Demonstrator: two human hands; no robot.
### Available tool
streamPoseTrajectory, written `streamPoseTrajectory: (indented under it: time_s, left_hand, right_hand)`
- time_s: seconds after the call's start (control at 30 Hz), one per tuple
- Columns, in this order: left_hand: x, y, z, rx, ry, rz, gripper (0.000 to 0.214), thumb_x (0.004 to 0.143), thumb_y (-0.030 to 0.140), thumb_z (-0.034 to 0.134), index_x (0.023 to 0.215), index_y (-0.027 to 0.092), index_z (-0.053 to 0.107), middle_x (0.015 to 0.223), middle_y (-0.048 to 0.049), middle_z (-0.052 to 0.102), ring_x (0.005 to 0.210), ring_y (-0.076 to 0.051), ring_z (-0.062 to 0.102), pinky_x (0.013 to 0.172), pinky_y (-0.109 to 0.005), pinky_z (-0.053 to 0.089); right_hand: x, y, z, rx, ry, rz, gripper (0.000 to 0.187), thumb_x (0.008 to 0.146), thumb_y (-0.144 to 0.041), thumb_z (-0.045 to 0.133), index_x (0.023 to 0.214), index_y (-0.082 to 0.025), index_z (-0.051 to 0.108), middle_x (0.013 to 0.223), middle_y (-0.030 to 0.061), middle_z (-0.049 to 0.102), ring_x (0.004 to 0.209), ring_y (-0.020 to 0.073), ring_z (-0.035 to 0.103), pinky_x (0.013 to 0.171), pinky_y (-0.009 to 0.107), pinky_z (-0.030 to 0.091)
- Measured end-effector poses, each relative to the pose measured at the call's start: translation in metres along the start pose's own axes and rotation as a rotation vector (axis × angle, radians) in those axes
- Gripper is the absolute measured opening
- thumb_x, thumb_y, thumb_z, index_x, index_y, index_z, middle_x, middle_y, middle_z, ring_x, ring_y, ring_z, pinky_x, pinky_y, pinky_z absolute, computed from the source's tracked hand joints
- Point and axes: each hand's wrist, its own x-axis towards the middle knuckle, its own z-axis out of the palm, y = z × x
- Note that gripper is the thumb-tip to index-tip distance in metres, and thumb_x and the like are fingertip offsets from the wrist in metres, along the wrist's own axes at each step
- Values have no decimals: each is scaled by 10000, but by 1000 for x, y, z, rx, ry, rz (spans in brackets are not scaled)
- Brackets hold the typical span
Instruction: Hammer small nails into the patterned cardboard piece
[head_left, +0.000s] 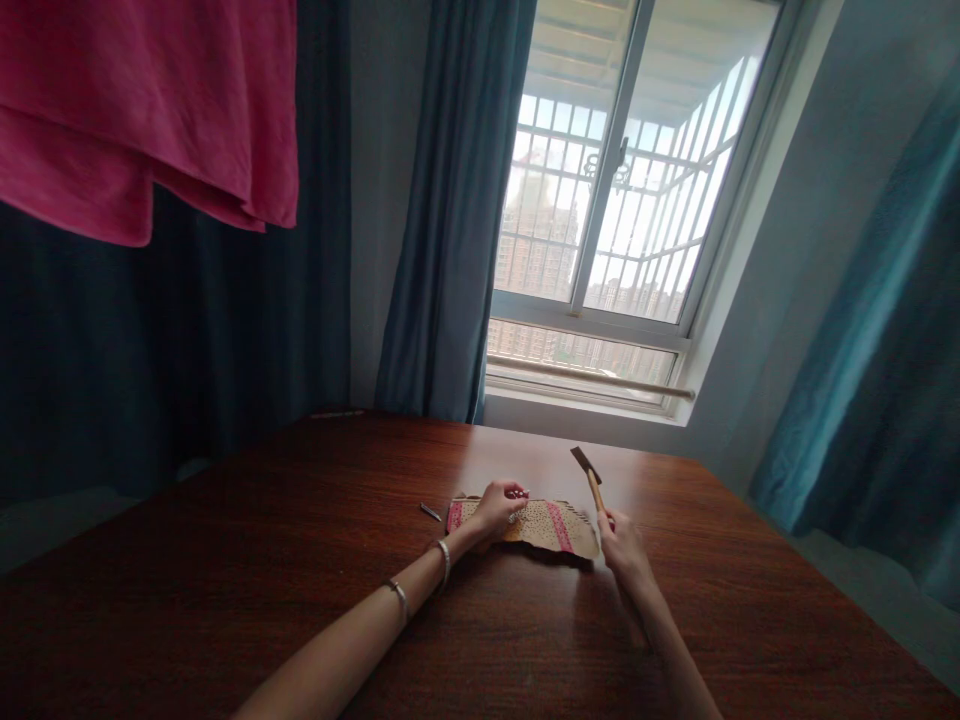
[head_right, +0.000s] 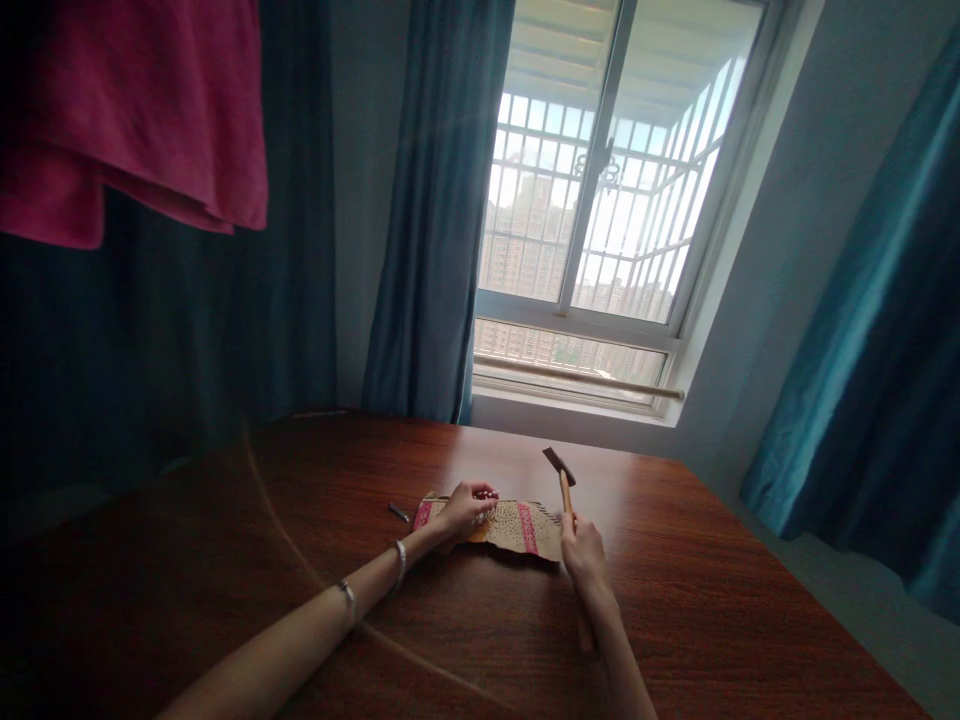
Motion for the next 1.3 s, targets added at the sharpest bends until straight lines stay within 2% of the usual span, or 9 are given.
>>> streamPoseTrajectory:
  time_s: [0.1,0.13,0.2,0.37,0.5,0.7,1.3]
  left_hand:
    - [-1,1,0,-19,-5,-12,243,646,253,605,813,95,684,826,-96,694,775,-187,628,687,-253,465]
    - [-2,2,-1,-15,-7,-15,243,647,256,607,812,96,685,827,-96,694,776,-188,627,685,-253,463]
    - [-2,4,-2,5,-9,-12,240,651,263,607,805,99,689,819,-93,695,773,-190,624,679,-254,458]
    - [-3,8,-3,27,-17,1,247,658,267,600,807,93,691,807,-89,693,768,-191,618,680,-253,449]
    - [-3,7,-2,34,-25,2,244,665,264,593,813,97,690,791,-76,690,753,-183,612,676,-246,442]
    - [-1,3,0,67,-26,10,245,672,274,588,810,99,689,788,-74,686,744,-183,604,666,-248,431]
    - [-3,6,-2,61,-27,6,237,667,273,578,786,101,687,767,-66,685,720,-174,601,641,-235,427]
  right_hand:
    - [-1,-13,-7,567,-170,107,282,739,-443,528,772,-163,524,604,-18,473,386,55,365,352,190,258]
    - [-3,-17,-9,692,-241,133,311,677,-448,598,774,-161,526,600,-30,466,373,37,329,338,179,225]
    - [-9,-24,-10,806,-365,144,366,585,-435,682,764,-154,531,591,-38,466,369,20,306,329,166,194]
    - [-25,-35,-2,728,-470,59,403,601,-533,639,639,-164,481,437,-81,365,334,28,288,306,169,190]
    - [-31,-40,1,681,-513,-7,393,637,-542,607,646,-171,478,422,-94,333,327,36,285,291,173,226]
    - [-37,-45,0,550,-499,-41,366,678,-529,570,660,-174,485,429,-84,348,328,47,317,279,166,249]
    - [-36,-46,-2,576,-500,-25,350,657,-504,587,658,-166,495,469,-73,368,349,48,333,296,169,255]
